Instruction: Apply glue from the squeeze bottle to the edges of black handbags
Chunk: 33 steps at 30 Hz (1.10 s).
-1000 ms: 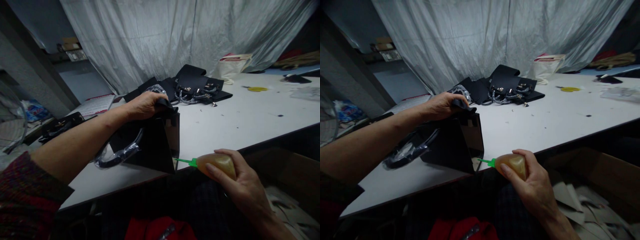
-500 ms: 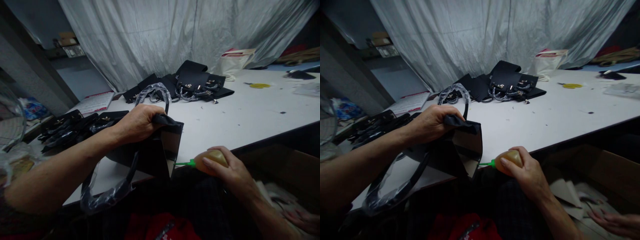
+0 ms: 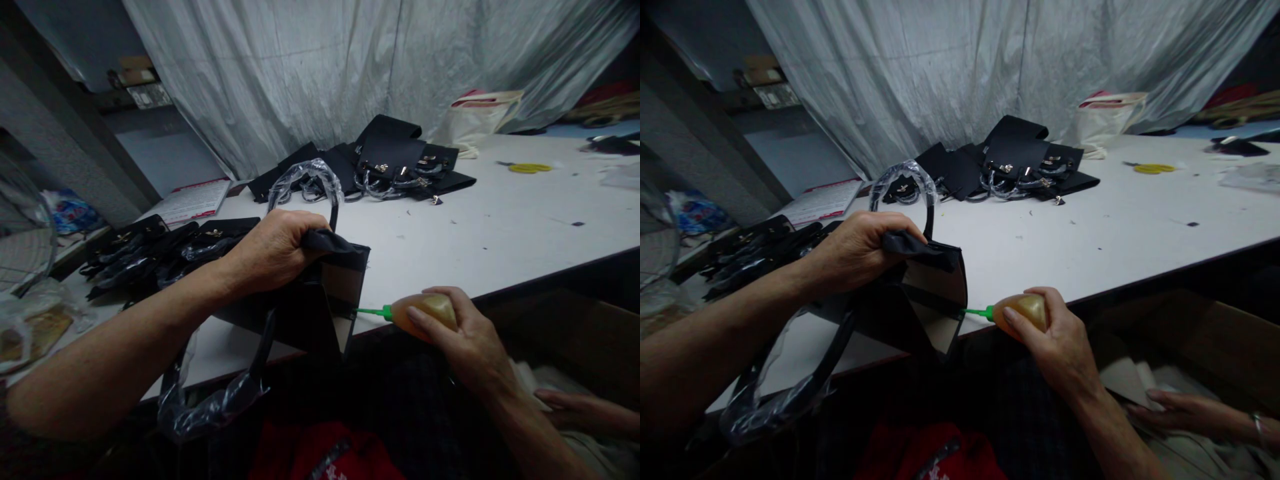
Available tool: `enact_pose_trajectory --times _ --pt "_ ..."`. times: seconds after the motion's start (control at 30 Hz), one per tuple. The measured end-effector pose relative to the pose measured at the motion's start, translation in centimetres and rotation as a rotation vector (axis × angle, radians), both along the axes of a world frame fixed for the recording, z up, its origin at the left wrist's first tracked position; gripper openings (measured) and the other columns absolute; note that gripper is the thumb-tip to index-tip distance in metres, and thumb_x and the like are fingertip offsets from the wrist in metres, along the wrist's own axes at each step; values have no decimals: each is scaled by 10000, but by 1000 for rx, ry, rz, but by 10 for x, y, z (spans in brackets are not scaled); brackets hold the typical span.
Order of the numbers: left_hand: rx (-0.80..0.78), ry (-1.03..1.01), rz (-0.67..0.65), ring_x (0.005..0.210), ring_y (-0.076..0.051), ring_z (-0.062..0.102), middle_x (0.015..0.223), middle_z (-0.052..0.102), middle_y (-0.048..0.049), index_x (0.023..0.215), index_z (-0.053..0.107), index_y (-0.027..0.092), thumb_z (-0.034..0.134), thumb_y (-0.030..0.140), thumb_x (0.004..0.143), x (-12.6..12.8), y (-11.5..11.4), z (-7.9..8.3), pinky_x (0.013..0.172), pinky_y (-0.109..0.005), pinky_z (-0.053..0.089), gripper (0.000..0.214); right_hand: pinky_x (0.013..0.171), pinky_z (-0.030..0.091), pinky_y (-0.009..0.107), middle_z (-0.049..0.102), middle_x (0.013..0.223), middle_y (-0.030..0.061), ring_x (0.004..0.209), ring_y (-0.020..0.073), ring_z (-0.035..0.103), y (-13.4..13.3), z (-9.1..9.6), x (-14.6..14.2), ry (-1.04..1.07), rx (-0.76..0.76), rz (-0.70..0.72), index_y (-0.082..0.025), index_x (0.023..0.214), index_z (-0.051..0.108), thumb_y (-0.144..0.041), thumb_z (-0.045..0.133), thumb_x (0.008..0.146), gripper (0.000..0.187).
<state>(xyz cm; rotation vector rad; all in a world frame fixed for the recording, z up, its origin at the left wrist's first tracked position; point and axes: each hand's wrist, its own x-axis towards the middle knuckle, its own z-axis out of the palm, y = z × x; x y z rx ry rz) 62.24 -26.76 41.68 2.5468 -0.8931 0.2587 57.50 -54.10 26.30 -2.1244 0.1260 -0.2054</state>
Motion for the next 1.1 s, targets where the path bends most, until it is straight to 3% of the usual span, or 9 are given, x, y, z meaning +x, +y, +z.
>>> enact_pose_trajectory --times 0.17,0.33,0.47,0.6,0.77,0.87,1.03,1.1 --pt "3 6 -5 714 -136 623 783 697 -5 859 735 168 600 110 843 -2 0 0 643 -236 434 148 647 515 332 696 817 32 725 244 662 0 -1 -2 41 25 133 -222 984 618 -596 650 752 441" --pt "-5 15 -2 725 -136 625 795 698 -9 867 731 166 589 110 848 -3 1 -1 653 -234 442 154 663 517 342 691 829 36 735 248 657 0 -4 0 -22 -14 7 -222 1007 614 -618 651 747 475" --pt "2 26 -7 733 -139 628 802 701 -12 866 729 164 597 112 846 -3 1 0 663 -240 448 144 654 525 339 702 847 38 751 250 670 -2 -3 -5 60 23 136 -225 1013 615 -626 648 745 484" --pt "-6 25 -1 723 -134 627 792 699 -10 873 734 162 595 100 844 -5 0 0 653 -236 443 156 649 527 354 704 842 52 716 252 670 0 -1 -14 -13 -16 56 -209 1008 628 -622 648 723 501" --pt "-10 16 -1 736 -140 636 803 706 -13 885 739 172 590 94 839 -5 0 -1 664 -242 453 174 594 529 329 708 810 33 686 243 679 0 -1 -17 59 36 165 -225 1004 636 -605 647 745 460" --pt "-15 10 -3 735 -141 639 813 712 -15 885 739 175 584 84 829 -6 1 -2 662 -244 458 189 636 538 343 710 841 45 718 250 678 -2 -4 -16 -3 3 56 -221 999 634 -610 652 740 468" --pt "-1 24 7 734 -142 643 817 719 -14 889 744 175 576 57 806 -9 3 -1 659 -242 467 221 587 540 326 709 826 27 697 243 685 -2 -6 -20 86 29 204 -237 1034 633 -604 644 757 460" --pt "-4 28 3 731 -140 644 819 721 -14 892 746 176 571 57 811 -11 3 0 658 -238 471 227 583 540 331 708 825 35 682 243 681 0 -6 -23 44 5 157 -232 1026 637 -610 645 746 470"
